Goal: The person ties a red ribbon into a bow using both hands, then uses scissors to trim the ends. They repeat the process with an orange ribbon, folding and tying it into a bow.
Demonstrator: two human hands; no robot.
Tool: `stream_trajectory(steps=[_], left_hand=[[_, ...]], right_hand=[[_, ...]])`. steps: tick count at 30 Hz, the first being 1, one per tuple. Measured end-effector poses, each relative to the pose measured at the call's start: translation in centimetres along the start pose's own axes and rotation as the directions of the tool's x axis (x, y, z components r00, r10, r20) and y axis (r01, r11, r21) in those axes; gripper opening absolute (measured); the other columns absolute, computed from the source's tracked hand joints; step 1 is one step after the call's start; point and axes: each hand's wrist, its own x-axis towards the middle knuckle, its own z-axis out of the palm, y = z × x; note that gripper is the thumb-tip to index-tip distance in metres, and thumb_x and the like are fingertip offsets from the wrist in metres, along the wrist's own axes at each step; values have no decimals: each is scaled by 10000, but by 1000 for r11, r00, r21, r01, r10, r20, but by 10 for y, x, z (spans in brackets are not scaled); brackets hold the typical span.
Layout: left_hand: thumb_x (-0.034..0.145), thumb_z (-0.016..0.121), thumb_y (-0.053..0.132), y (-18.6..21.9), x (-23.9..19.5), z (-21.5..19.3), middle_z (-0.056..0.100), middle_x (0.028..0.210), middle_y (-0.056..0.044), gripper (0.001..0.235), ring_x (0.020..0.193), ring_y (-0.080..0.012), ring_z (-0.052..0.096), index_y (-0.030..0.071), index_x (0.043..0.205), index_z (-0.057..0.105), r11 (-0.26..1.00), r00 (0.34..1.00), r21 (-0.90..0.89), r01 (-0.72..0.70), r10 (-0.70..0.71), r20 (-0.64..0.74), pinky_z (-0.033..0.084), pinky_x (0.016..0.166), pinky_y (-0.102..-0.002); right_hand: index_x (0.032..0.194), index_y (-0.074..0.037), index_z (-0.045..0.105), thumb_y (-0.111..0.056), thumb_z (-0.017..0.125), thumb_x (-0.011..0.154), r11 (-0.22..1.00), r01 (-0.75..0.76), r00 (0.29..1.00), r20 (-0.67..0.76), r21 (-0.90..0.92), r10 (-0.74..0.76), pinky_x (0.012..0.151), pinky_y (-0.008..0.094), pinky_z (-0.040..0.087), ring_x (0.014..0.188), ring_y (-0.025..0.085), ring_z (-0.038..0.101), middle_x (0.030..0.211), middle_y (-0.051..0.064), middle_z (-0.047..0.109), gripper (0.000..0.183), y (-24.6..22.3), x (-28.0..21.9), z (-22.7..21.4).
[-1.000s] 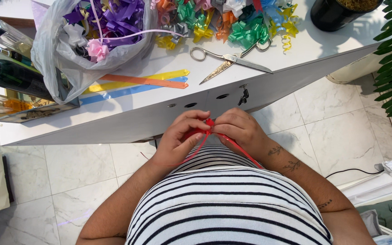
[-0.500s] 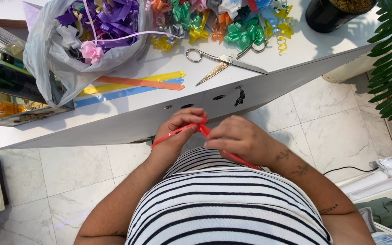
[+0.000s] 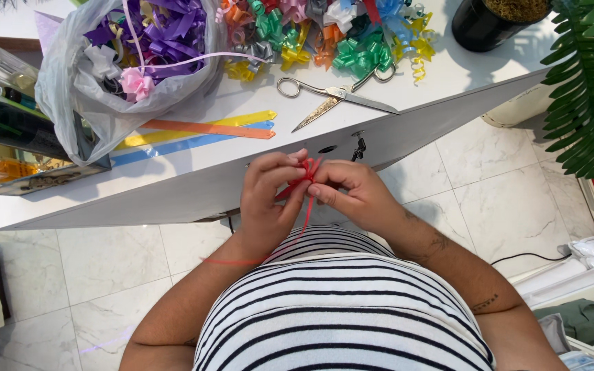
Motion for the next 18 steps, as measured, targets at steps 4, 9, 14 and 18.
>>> stream_trajectory(steps=[4,9,14,18], left_hand=[[1023,739,8,0,-3,-12,612,1306,-155,325,1428,-449,602,38,1337,660,906,946,-276,322,-297,130,574,1106,-489],[840,961,194,-2,-4,-33,799,1074,-135,499,1064,-253,792,60,1269,743,780,783,-149,608,-558,276,633,979,-401],[914,899,189,-22,-9,-34,745,1047,-74,447,954,-130,763,62,1291,696,647,668,-192,738,-661,342,638,870,-283],[944,853,164,-35,-16,-40,733,1022,-82,374,908,-118,757,51,1278,728,580,602,-184,793,-704,377,636,817,-251]], right_hand=[[929,-97,778,-171,749,1022,956,172,985,11,-238,-174,718,341,568,751,256,695,854,63,691,122,0,3,-3],[935,-114,748,-88,787,945,581,444,862,147,-682,-486,824,427,616,912,309,755,929,65,712,47,2,12,-10],[977,-148,740,-135,758,957,385,543,784,287,-746,-551,813,405,589,925,264,741,977,41,703,30,8,16,0],[1000,-172,740,-205,747,983,372,582,787,385,-723,-483,793,406,568,916,267,740,1004,28,714,38,28,16,-13]])
